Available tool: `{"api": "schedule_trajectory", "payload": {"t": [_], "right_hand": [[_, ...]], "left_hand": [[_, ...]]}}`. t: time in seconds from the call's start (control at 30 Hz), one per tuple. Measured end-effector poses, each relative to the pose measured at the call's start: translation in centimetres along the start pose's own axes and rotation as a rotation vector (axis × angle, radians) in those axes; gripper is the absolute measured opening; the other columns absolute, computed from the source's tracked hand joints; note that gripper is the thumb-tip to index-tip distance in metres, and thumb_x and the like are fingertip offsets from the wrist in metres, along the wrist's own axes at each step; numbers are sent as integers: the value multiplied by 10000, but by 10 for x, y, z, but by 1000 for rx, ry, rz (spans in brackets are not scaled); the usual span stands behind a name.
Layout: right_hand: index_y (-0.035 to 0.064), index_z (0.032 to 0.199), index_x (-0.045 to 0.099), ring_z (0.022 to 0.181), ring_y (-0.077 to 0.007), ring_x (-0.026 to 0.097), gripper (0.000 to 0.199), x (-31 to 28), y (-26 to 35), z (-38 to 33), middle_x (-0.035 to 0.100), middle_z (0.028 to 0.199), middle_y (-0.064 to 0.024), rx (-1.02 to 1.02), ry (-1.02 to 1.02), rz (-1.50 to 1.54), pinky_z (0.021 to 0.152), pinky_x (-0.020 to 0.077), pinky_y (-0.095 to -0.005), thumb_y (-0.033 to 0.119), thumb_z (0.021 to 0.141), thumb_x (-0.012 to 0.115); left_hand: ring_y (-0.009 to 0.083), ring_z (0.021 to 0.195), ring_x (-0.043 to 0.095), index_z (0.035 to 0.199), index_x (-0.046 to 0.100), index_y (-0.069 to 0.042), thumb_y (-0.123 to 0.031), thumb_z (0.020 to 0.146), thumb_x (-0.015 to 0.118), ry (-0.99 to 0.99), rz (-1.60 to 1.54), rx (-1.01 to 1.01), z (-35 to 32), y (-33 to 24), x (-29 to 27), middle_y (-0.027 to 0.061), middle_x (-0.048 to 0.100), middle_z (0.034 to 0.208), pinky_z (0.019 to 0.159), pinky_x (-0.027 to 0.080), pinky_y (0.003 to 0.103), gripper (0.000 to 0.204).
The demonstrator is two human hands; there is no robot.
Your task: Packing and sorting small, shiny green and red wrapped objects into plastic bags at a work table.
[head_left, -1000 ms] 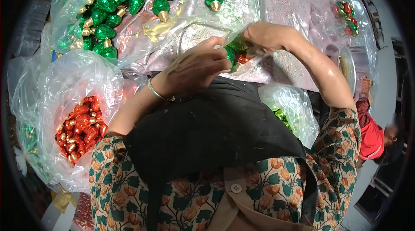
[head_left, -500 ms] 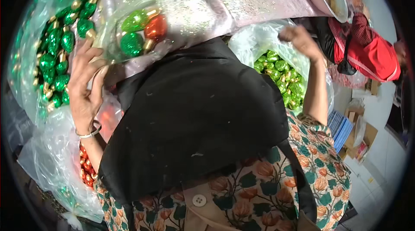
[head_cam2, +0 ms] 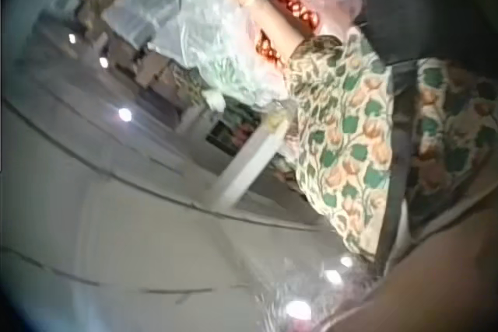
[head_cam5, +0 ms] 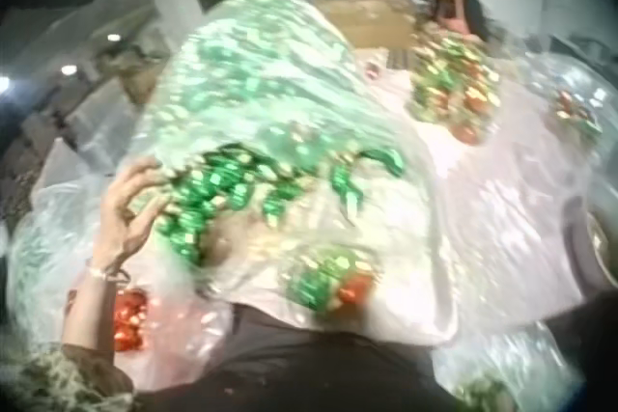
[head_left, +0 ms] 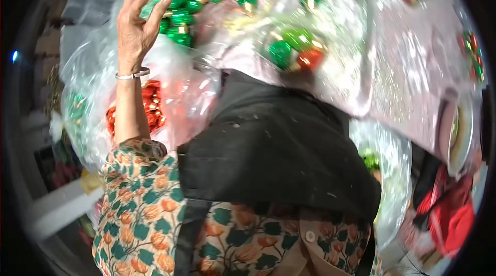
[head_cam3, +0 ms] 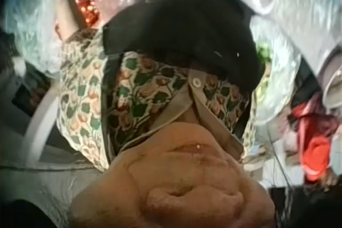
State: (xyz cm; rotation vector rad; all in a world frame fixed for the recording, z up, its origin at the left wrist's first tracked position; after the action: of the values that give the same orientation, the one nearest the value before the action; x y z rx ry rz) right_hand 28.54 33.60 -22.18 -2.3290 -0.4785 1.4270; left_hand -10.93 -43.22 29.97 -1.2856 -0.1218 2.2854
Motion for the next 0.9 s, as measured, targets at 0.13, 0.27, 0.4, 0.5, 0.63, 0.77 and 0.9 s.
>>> {"api": "schedule_trajectory", "payload": {"t": [0.13,0.27,0.4,0.5,0.63,0.77,0.9], "right_hand": [[13,898,627,740,-249,606,236,-160,-2,-7,640,846,-151,389,-19,722,638,466,-350,190,877,472],[3,905,618,714,-151,562,133,-324,-5,-15,626,801,-85,255,-85,1190,629,437,-280,102,844,552],[7,869,574,746,-84,485,79,-479,44,-4,537,801,16,67,94,1873,689,393,-218,57,817,605],[29,894,567,772,-78,484,89,-493,91,14,541,812,13,39,38,1826,707,391,-226,84,827,586],[27,873,568,753,-112,534,103,-501,96,42,579,795,-38,-24,67,1962,683,422,-252,120,829,570],[33,812,548,559,-135,555,206,-644,77,134,586,675,-77,-196,-163,1857,498,431,-235,221,888,514],[18,700,554,576,-123,500,475,-751,112,241,536,625,-41,-476,-130,1225,542,385,-269,472,840,566]], "left_hand": [[198,889,606,958,629,-9,-156,838,622,-94,340,-306,-75,87,-70,100,653,911,776,451,278,190],[208,719,610,891,608,46,-185,858,581,-84,348,-823,-220,148,-98,166,635,781,669,457,317,235],[304,700,601,929,593,-3,-167,843,548,348,371,-948,-346,203,-29,199,619,872,615,462,356,190],[323,745,603,965,561,-20,-182,817,583,388,903,-379,-390,209,9,199,572,1009,637,486,379,220],[351,835,595,1049,509,-38,-196,777,633,284,853,-403,-378,200,21,199,483,1147,691,509,419,339],[379,892,580,1123,471,-46,-183,745,669,490,759,-796,-375,199,3,201,460,1142,735,511,432,448],[391,924,566,1191,432,-70,-161,737,675,597,765,-1006,-367,214,22,197,463,1106,760,505,429,523]]}}
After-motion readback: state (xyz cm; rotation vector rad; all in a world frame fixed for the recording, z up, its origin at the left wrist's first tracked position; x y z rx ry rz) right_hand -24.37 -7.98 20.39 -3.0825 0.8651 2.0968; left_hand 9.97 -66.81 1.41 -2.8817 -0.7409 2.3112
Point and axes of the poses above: each hand's wrist, its own z-axis towards the middle knuckle, its own x-axis out of the palm, y = z × x, the point moved 3 cm from there along z, towards the middle knuckle
